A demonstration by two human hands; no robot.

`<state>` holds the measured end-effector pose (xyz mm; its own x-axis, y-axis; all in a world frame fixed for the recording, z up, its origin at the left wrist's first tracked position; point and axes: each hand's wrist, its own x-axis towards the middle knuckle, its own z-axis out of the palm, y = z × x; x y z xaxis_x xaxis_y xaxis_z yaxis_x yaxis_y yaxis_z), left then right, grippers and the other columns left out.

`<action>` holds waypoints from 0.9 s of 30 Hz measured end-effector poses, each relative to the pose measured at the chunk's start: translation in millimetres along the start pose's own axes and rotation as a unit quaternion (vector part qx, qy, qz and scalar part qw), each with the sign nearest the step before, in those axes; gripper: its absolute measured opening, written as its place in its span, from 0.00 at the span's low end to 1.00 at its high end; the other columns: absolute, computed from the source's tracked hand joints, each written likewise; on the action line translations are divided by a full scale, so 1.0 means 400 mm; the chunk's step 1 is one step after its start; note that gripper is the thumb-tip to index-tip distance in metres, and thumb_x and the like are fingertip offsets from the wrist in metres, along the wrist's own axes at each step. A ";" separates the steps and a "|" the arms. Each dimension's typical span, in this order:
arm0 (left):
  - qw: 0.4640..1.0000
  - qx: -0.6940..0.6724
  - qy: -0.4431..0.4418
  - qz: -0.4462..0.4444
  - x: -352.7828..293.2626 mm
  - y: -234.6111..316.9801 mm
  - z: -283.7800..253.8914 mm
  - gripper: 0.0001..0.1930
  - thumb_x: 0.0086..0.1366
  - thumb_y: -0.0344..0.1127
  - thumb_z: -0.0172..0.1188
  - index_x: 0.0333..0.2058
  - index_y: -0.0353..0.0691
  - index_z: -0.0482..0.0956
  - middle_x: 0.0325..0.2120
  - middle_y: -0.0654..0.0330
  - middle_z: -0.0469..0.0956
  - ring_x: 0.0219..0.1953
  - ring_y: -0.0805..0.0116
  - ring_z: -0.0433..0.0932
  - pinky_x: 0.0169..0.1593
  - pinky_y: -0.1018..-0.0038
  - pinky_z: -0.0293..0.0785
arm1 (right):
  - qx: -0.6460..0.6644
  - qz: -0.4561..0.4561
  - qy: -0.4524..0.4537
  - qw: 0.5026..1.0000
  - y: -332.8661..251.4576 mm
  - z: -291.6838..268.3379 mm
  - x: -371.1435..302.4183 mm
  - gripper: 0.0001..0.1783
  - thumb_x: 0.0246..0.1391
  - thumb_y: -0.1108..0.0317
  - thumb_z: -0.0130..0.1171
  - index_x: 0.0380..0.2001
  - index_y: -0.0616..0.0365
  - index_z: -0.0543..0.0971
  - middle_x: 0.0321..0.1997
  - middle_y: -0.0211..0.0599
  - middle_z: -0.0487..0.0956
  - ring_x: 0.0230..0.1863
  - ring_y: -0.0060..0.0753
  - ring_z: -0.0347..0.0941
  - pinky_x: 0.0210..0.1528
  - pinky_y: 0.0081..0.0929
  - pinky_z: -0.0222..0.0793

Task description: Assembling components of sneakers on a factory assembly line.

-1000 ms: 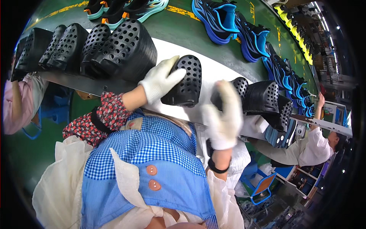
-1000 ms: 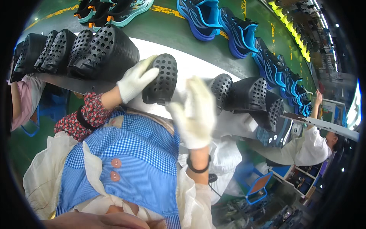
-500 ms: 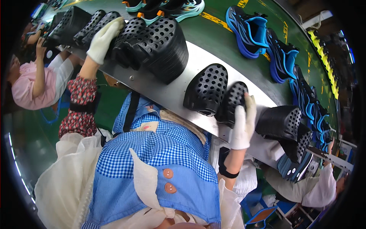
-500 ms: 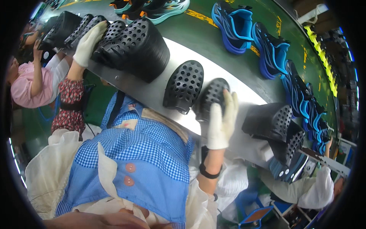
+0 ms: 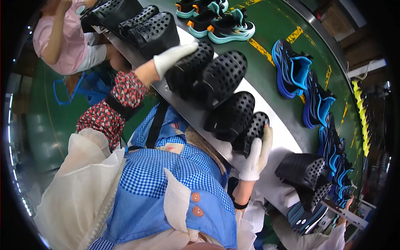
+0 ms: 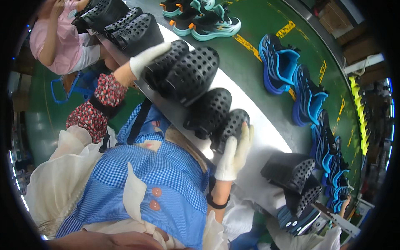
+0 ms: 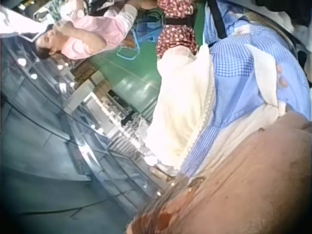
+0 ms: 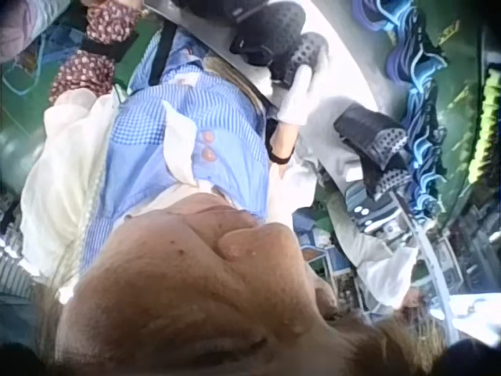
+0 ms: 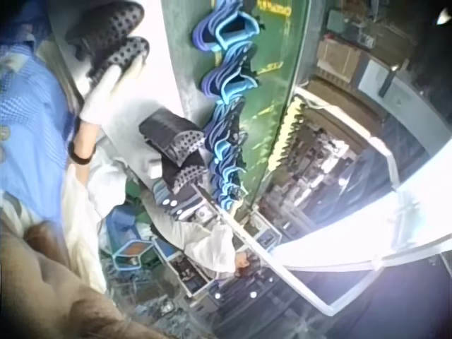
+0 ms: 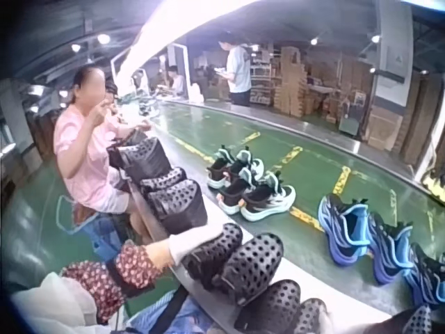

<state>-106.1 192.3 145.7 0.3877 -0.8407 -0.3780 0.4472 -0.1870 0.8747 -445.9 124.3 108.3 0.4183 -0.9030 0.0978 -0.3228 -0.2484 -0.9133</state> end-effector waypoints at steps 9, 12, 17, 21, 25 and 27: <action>0.952 0.299 -0.064 0.028 -0.009 0.022 0.061 0.30 0.67 0.54 0.48 0.56 0.34 0.68 0.49 0.52 0.74 0.52 0.65 0.71 0.57 0.72 0.65 | -0.032 0.004 0.016 0.999 0.036 -0.076 -0.038 0.26 0.62 0.69 0.45 0.62 0.66 0.62 0.66 0.43 0.63 0.67 0.35 0.55 0.69 0.32 0.44; 0.785 0.603 -0.113 0.086 0.075 0.099 0.030 0.27 0.66 0.51 0.49 0.55 0.34 0.69 0.51 0.46 0.72 0.53 0.56 0.72 0.58 0.68 0.65 | -0.112 0.008 0.000 0.994 0.031 -0.108 -0.042 0.25 0.61 0.70 0.45 0.61 0.66 0.64 0.65 0.43 0.64 0.67 0.36 0.56 0.68 0.31 0.45; 0.582 0.776 0.164 0.177 0.396 0.227 -0.028 0.16 0.56 0.39 0.57 0.37 0.33 0.81 0.42 0.47 0.79 0.42 0.52 0.80 0.41 0.61 0.77 | -0.116 0.029 0.014 0.993 0.017 -0.130 -0.018 0.23 0.57 0.71 0.50 0.56 0.66 0.69 0.62 0.50 0.66 0.64 0.43 0.60 0.66 0.34 0.50; 0.657 0.731 0.182 0.024 0.580 0.232 -0.041 0.13 0.56 0.36 0.59 0.39 0.36 0.82 0.40 0.53 0.81 0.42 0.62 0.81 0.42 0.63 0.76 | -0.196 0.085 0.024 0.977 -0.014 -0.123 -0.006 0.22 0.55 0.71 0.50 0.54 0.67 0.70 0.60 0.50 0.68 0.63 0.43 0.62 0.66 0.33 0.52; 0.569 0.811 0.082 -0.111 0.605 0.229 -0.051 0.14 0.58 0.38 0.58 0.41 0.42 0.82 0.43 0.51 0.80 0.47 0.59 0.78 0.49 0.58 0.72 | -0.174 0.158 0.033 0.971 -0.025 -0.162 0.016 0.22 0.57 0.70 0.50 0.53 0.69 0.71 0.54 0.48 0.74 0.57 0.39 0.68 0.62 0.30 0.57; 0.515 0.837 0.029 -0.184 0.622 0.241 -0.075 0.14 0.58 0.39 0.57 0.42 0.45 0.82 0.44 0.50 0.79 0.49 0.57 0.77 0.53 0.56 0.71 | -0.259 0.100 -0.001 0.961 -0.081 -0.190 0.081 0.21 0.57 0.69 0.49 0.52 0.69 0.72 0.53 0.48 0.75 0.55 0.39 0.70 0.60 0.30 0.60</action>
<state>57.7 -19.7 127.0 0.5698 -0.5851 -0.5771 -0.8031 -0.5454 -0.2400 -486.3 76.7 170.9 0.3054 -0.9504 -0.0596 -0.7760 -0.2121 -0.5940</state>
